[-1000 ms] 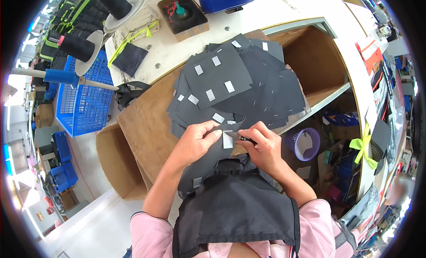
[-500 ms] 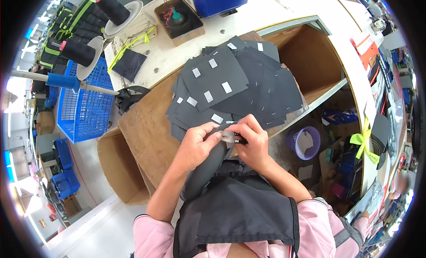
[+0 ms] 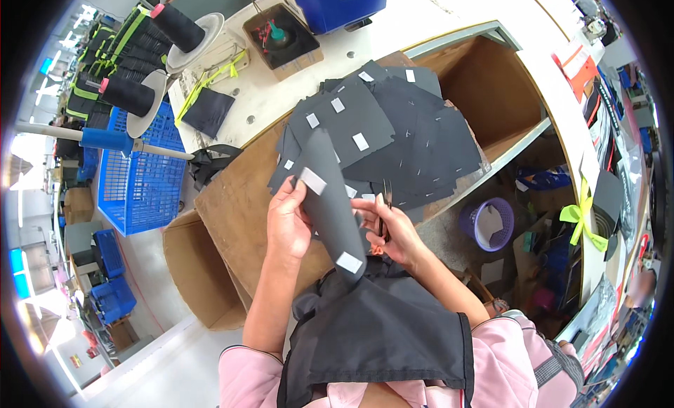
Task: Sorting and prepping fabric panels with adhesive patches in a factory setting.
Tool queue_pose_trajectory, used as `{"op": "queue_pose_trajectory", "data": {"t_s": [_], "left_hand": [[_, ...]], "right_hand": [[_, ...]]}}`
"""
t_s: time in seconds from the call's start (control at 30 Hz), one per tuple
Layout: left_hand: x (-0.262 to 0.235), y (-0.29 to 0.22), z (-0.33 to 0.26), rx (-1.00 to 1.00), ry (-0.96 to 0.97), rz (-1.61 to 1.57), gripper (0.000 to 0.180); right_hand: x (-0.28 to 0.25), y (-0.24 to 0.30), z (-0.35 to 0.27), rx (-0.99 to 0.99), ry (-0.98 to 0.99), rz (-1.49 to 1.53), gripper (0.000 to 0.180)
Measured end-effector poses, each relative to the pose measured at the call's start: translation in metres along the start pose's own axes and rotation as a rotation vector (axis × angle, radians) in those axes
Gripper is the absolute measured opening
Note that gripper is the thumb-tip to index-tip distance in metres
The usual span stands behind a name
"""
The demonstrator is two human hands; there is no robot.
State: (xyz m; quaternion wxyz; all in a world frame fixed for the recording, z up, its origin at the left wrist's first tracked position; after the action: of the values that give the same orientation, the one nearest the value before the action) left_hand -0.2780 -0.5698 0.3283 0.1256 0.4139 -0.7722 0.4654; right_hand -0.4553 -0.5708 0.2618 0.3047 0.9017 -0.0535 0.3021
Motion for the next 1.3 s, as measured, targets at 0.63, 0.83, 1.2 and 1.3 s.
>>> {"op": "queue_pose_trajectory", "data": {"t_s": [0.63, 0.83, 1.2, 1.3], "left_hand": [[-0.086, 0.009, -0.028, 0.374, -0.141, 0.246, 0.041], [-0.003, -0.032, -0.022, 0.679, 0.06, 1.066, 0.066], [-0.001, 0.025, -0.006, -0.016, 0.102, 0.517, 0.031], [-0.001, 0.022, -0.01, 0.018, 0.099, 0.574, 0.03]], "right_hand": [[0.033, 0.06, 0.018, -0.297, -0.067, -0.397, 0.008], [0.037, 0.073, 0.007, -0.176, 0.32, -0.874, 0.016], [0.044, 0.074, -0.064, -1.207, -0.185, -1.196, 0.021], [0.052, 0.067, -0.06, -0.939, -0.186, -1.394, 0.03]]}}
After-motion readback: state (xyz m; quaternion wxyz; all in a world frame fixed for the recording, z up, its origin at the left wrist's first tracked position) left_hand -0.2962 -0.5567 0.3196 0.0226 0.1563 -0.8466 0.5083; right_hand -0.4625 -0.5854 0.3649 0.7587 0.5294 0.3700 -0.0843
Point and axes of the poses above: each hand's wrist, its own z-axis towards the middle knuckle, its own x-axis out of the palm, y = z × x, the point moved 4 cm from there along z, towards the middle knuckle, and after that the axes turned 3 degrees about -z, right-handed, at the moved point
